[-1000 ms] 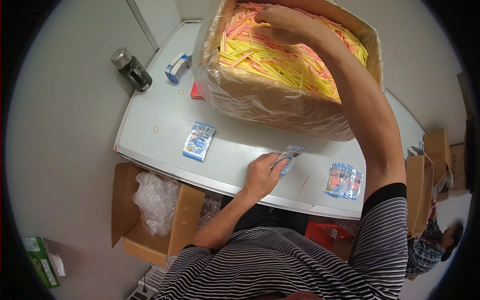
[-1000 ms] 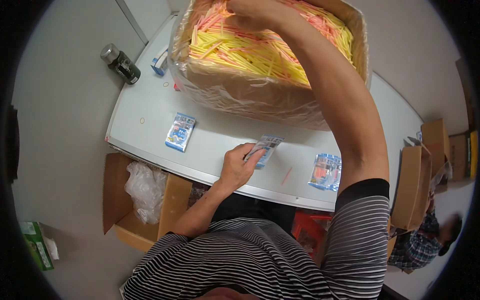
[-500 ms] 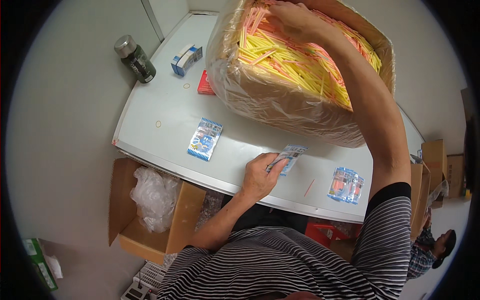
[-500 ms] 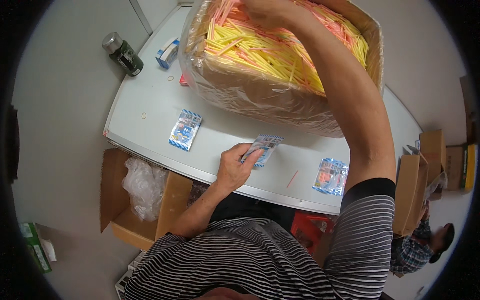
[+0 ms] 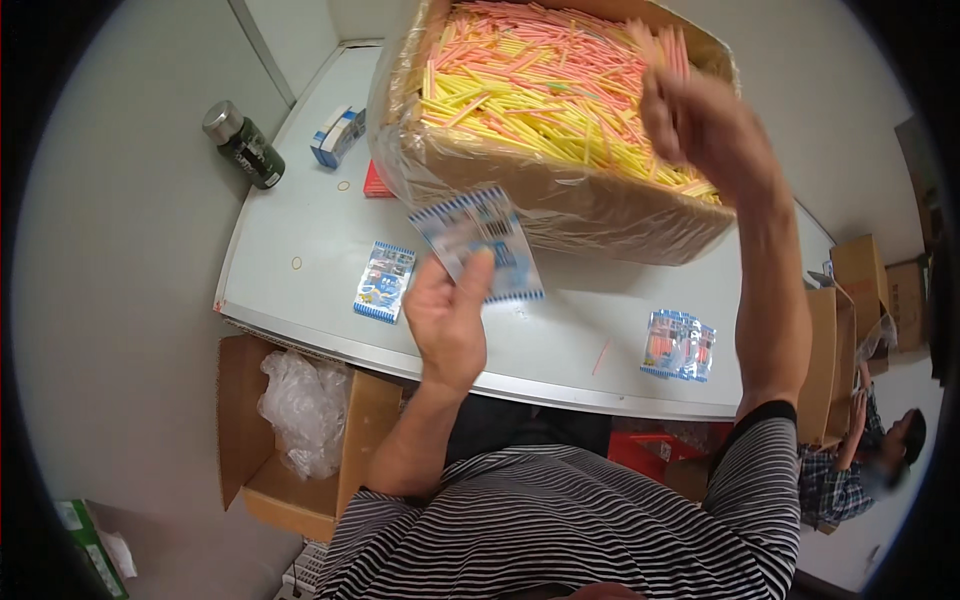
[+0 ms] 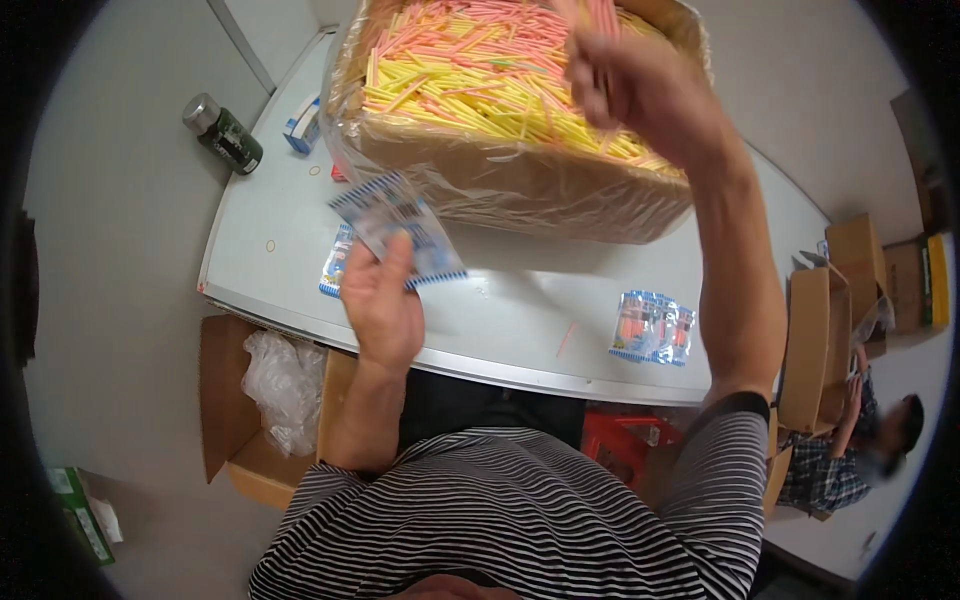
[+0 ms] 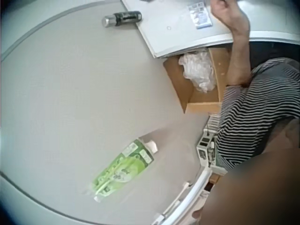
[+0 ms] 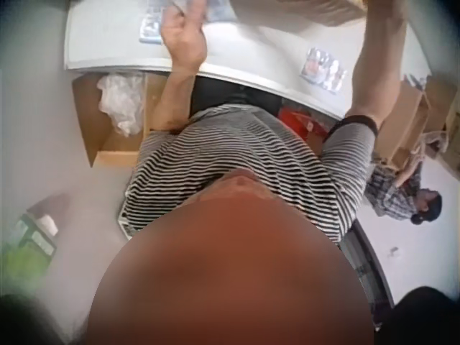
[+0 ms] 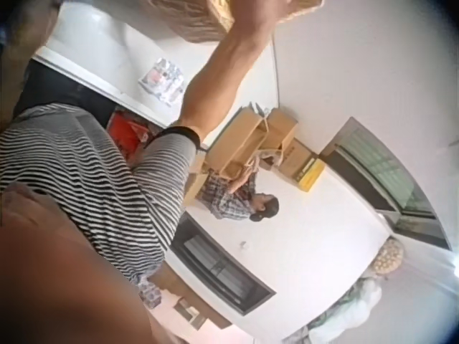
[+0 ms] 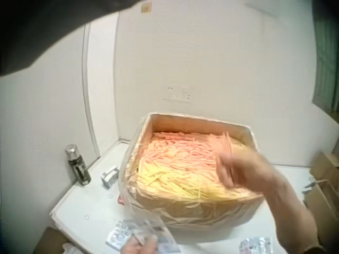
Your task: Packing small product packets into cardboard boxes for shipping.
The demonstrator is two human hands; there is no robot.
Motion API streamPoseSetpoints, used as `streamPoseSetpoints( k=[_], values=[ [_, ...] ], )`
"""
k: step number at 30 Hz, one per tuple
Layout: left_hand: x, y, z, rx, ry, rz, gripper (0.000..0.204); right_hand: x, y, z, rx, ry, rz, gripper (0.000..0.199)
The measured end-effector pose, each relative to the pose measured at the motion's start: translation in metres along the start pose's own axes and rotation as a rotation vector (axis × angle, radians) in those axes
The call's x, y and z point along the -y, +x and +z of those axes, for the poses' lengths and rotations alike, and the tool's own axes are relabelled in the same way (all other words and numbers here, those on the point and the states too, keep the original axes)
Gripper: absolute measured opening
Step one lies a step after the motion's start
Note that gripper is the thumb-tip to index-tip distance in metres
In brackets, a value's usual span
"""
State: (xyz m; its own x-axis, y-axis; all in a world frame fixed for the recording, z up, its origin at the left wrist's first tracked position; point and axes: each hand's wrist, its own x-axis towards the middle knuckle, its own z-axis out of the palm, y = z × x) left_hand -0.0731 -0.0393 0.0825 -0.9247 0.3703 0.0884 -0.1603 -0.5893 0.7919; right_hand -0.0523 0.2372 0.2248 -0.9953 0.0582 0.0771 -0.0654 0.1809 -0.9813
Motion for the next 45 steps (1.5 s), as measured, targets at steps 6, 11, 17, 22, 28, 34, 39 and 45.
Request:
streamPoseSetpoints(
  k=[6,11,17,22,28,34,39,45],
  values=[
    [0.018,0.035,0.043,0.438,-0.013,-0.241,0.021,-0.084,-0.121,0.09,0.091,0.722,0.607,0.031],
    [0.081,-0.002,0.042,0.694,0.234,-0.556,0.022,-0.161,-0.16,0.112,0.117,0.959,0.597,0.036],
    [0.103,-0.017,0.026,0.424,0.182,-0.594,0.018,-0.18,-0.167,0.117,-0.119,0.795,0.569,0.033],
    [0.091,-0.005,-0.003,0.179,0.179,-0.422,0.02,-0.213,-0.168,0.076,-0.495,0.09,0.138,0.023],
    [0.087,-0.015,-0.003,0.125,0.183,-0.604,0.025,-0.25,-0.175,0.085,-0.614,-0.166,0.12,0.022],
    [0.105,-0.021,0.002,0.221,0.216,-0.469,0.025,-0.255,-0.174,0.073,-0.639,0.048,0.162,0.02],
    [0.102,-0.029,-0.005,0.365,0.469,-0.525,0.018,-0.215,-0.182,0.076,-0.772,0.778,-0.075,0.016],
    [0.092,-0.038,-0.003,0.624,0.59,-0.615,0.02,-0.175,-0.179,0.086,-0.643,0.841,-0.28,0.018]
  ],
)
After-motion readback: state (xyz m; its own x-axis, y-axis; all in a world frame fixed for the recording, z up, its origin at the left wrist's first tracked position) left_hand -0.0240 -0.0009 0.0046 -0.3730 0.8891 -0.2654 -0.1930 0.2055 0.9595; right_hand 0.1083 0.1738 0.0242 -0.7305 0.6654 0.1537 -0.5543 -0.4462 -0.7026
